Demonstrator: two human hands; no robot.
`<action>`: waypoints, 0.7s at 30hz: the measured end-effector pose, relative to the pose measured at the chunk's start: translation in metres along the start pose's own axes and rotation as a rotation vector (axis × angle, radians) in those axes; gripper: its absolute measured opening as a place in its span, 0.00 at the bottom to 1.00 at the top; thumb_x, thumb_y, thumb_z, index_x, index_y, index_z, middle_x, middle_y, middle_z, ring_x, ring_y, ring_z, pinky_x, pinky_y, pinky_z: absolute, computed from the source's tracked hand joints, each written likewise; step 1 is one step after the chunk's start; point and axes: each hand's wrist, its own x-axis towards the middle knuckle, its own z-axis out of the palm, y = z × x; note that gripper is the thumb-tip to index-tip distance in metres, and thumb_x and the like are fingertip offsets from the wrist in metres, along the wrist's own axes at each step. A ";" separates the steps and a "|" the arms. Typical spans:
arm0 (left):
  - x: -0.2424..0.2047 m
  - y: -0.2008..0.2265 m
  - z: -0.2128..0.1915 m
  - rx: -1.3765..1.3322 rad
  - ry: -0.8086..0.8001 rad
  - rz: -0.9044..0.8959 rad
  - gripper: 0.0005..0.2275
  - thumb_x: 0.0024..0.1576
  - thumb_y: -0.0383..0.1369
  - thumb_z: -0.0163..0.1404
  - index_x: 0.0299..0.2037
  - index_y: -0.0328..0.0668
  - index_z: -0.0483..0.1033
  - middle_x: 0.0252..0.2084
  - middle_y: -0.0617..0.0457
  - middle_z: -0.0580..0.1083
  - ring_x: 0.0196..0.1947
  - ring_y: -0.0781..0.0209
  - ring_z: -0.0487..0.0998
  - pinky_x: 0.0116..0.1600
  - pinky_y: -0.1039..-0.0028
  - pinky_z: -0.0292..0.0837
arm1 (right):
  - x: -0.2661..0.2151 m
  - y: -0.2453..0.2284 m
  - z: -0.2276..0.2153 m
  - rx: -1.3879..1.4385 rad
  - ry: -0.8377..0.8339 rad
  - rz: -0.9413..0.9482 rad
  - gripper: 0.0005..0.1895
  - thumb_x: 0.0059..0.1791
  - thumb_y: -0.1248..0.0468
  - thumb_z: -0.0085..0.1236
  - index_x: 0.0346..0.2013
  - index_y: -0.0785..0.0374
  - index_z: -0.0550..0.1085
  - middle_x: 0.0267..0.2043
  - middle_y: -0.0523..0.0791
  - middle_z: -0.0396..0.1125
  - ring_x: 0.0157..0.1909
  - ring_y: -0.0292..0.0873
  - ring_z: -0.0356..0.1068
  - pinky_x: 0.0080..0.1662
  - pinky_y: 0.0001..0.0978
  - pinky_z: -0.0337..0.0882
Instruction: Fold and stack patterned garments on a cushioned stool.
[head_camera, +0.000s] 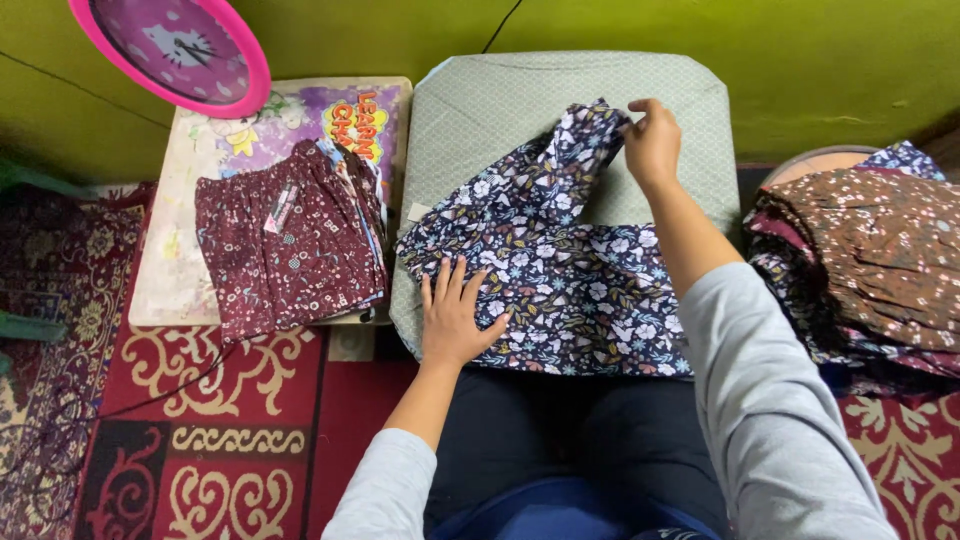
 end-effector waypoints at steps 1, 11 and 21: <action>-0.002 0.001 -0.001 0.000 0.002 0.008 0.34 0.46 0.59 0.53 0.61 0.52 0.70 0.71 0.42 0.63 0.75 0.41 0.55 0.73 0.40 0.40 | -0.003 0.004 -0.009 0.000 0.008 0.002 0.17 0.46 0.63 0.69 0.48 0.50 0.76 0.32 0.42 0.64 0.42 0.53 0.73 0.48 0.45 0.72; -0.002 -0.005 0.004 0.087 0.027 -0.128 0.31 0.45 0.53 0.57 0.59 0.51 0.71 0.68 0.43 0.65 0.72 0.40 0.59 0.70 0.39 0.50 | -0.093 0.076 -0.066 -0.247 -0.170 -0.111 0.13 0.48 0.71 0.54 0.46 0.54 0.73 0.40 0.53 0.69 0.43 0.62 0.75 0.46 0.54 0.75; 0.021 -0.071 0.019 0.092 -0.001 -0.051 0.18 0.56 0.63 0.44 0.47 0.70 0.73 0.45 0.68 0.76 0.54 0.64 0.75 0.68 0.52 0.55 | -0.157 0.075 -0.146 -0.736 -0.828 0.020 0.13 0.46 0.56 0.54 0.35 0.54 0.84 0.37 0.47 0.79 0.43 0.53 0.80 0.42 0.51 0.79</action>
